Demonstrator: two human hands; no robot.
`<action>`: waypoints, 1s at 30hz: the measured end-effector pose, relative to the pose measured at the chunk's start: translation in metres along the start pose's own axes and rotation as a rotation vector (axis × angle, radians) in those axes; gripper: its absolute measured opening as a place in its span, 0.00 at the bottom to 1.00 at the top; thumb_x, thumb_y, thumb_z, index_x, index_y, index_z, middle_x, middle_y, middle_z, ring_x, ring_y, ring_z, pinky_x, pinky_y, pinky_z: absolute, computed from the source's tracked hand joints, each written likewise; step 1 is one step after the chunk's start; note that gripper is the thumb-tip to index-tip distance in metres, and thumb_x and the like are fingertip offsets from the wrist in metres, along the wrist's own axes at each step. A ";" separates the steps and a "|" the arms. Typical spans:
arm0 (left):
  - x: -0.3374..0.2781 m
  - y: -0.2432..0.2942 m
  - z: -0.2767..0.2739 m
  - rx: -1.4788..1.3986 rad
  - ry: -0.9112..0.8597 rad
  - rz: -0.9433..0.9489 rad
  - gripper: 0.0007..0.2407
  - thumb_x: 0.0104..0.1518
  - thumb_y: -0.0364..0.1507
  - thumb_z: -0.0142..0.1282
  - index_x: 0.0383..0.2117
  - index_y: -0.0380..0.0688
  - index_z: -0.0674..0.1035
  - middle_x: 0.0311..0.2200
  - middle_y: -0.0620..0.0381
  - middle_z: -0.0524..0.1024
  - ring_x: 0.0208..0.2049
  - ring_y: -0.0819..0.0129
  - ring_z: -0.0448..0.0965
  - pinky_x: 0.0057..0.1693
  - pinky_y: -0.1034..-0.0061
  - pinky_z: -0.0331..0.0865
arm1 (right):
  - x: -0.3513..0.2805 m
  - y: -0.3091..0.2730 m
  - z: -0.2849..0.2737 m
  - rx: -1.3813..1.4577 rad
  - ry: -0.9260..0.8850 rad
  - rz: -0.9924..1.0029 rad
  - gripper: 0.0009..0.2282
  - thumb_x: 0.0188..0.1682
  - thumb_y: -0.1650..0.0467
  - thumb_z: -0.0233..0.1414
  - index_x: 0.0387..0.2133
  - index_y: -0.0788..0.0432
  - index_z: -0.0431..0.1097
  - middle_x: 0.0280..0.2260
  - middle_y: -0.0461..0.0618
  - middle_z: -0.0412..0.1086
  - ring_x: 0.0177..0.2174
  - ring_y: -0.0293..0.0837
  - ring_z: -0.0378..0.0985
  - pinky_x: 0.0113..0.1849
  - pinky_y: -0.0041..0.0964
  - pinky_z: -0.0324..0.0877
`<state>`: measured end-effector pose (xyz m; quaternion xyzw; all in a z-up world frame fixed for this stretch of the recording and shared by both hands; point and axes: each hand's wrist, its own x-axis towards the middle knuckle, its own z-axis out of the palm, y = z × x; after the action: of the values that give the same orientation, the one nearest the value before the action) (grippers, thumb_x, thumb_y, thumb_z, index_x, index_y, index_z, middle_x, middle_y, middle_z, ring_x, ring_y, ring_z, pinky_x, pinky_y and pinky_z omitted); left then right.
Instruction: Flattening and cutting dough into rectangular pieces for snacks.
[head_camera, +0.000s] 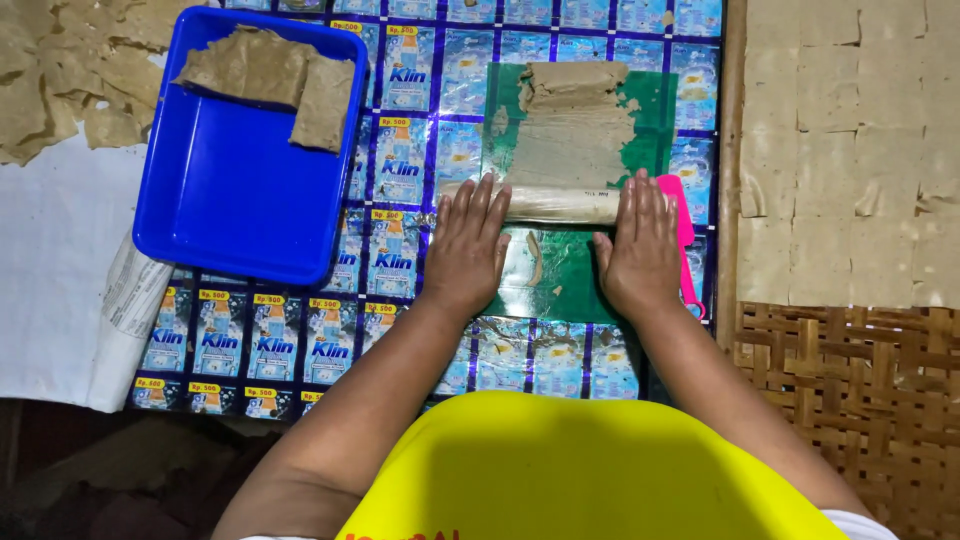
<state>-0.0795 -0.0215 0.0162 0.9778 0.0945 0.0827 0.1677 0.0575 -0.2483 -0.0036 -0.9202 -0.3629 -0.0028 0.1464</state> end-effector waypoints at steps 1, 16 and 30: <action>0.005 -0.002 0.005 0.000 0.004 0.000 0.26 0.65 0.35 0.47 0.70 0.46 0.61 0.71 0.46 0.54 0.72 0.48 0.52 0.74 0.51 0.42 | 0.001 0.002 0.002 -0.002 0.003 -0.002 0.35 0.55 0.64 0.53 0.70 0.71 0.44 0.71 0.67 0.44 0.70 0.62 0.44 0.68 0.58 0.38; 0.002 0.000 0.021 0.120 -0.013 -0.010 0.30 0.68 0.44 0.39 0.70 0.35 0.54 0.72 0.40 0.47 0.73 0.50 0.44 0.74 0.55 0.35 | -0.011 -0.010 0.000 -0.047 -0.023 -0.007 0.41 0.56 0.52 0.48 0.71 0.72 0.41 0.72 0.68 0.39 0.71 0.62 0.39 0.67 0.64 0.31; 0.039 -0.005 0.018 0.131 -0.110 -0.069 0.30 0.68 0.45 0.38 0.70 0.35 0.52 0.73 0.42 0.44 0.74 0.51 0.42 0.75 0.57 0.34 | 0.015 0.000 0.010 -0.060 -0.076 0.087 0.41 0.56 0.50 0.44 0.72 0.67 0.38 0.74 0.61 0.36 0.72 0.55 0.35 0.66 0.66 0.27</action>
<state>-0.0387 -0.0145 0.0033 0.9860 0.1237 0.0165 0.1109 0.0675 -0.2358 -0.0115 -0.9386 -0.3276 0.0274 0.1047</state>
